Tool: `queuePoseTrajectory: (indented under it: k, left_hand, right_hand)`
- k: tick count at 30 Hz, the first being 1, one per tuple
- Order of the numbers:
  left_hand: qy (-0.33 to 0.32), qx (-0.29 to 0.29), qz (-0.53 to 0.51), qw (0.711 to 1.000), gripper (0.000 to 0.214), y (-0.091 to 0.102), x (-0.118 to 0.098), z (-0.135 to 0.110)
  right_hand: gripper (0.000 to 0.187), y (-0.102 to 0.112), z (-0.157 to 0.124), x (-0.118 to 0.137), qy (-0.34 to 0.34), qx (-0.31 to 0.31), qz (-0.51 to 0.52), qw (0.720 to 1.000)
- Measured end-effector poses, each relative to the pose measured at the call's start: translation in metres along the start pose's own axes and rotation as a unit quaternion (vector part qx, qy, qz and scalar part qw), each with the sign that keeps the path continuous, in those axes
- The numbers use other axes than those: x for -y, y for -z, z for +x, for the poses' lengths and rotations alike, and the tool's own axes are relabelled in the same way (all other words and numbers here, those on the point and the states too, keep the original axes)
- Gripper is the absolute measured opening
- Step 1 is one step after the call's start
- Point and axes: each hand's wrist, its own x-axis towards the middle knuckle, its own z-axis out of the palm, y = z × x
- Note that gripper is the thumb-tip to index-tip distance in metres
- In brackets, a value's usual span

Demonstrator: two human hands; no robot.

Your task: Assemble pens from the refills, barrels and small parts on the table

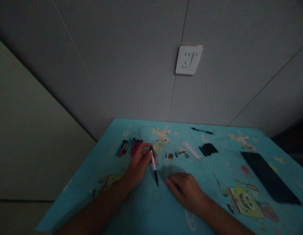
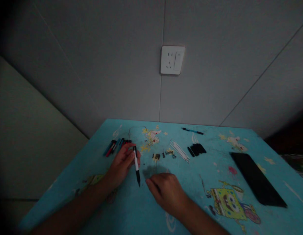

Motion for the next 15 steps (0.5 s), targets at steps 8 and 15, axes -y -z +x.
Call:
queuePoseTrajectory:
  k: [8,15]
  left_hand:
    - [-0.012,0.017,-0.008,1.000,0.034,0.0011,0.0032,-0.0019]
    - [-0.032,0.009,-0.033,0.999,0.037,0.0019,0.0038,-0.0026]
  right_hand:
    - [0.035,-0.0007,-0.0007,0.0000,0.003,0.000,-0.012,1.000]
    - [0.032,-0.0008,0.0003,0.0001,0.001,0.005,0.017,1.000]
